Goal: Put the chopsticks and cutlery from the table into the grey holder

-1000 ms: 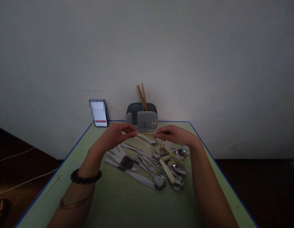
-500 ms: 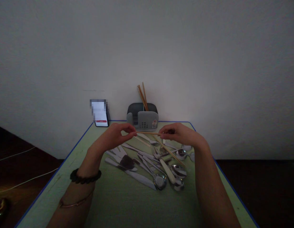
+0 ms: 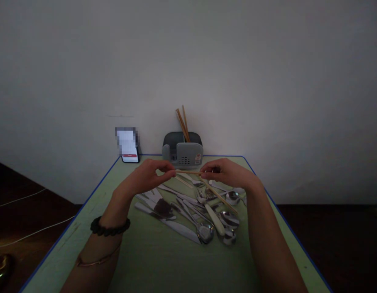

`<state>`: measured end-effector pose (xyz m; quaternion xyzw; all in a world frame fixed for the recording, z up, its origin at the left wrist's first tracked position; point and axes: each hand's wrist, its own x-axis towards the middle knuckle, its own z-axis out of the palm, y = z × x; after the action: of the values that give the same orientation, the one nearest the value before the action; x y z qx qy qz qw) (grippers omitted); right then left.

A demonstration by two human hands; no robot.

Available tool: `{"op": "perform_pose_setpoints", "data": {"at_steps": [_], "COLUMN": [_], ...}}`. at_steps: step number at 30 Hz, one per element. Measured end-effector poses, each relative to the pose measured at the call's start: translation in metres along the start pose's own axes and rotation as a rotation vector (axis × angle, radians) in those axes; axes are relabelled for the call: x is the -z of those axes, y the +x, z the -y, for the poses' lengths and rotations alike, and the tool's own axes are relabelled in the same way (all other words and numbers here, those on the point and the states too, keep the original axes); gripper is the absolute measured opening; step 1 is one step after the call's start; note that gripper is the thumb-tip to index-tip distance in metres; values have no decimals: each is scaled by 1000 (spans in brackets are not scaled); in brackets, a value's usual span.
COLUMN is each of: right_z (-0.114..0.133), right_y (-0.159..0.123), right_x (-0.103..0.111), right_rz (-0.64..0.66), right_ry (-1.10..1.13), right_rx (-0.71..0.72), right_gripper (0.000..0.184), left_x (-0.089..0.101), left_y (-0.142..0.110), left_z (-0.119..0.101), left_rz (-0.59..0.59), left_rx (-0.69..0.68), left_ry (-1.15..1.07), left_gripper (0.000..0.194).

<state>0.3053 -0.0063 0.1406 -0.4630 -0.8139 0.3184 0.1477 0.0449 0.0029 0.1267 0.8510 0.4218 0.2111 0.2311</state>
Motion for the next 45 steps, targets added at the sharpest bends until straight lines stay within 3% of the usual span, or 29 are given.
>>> {"op": "perform_pose_setpoints", "data": {"at_steps": [20, 45], "right_z": [2, 1], "right_y": [0, 1], "right_x": [-1, -3], "right_rz": [24, 56], "right_ry": [-26, -27], "right_rx": [-10, 9], "right_gripper": [27, 30], "left_x": [0, 1], "left_y": [2, 1], "left_z": [-1, -4], "left_rz": [94, 112], "left_rx": [42, 31], "left_ry": [-13, 1], "left_gripper": [32, 33]}}
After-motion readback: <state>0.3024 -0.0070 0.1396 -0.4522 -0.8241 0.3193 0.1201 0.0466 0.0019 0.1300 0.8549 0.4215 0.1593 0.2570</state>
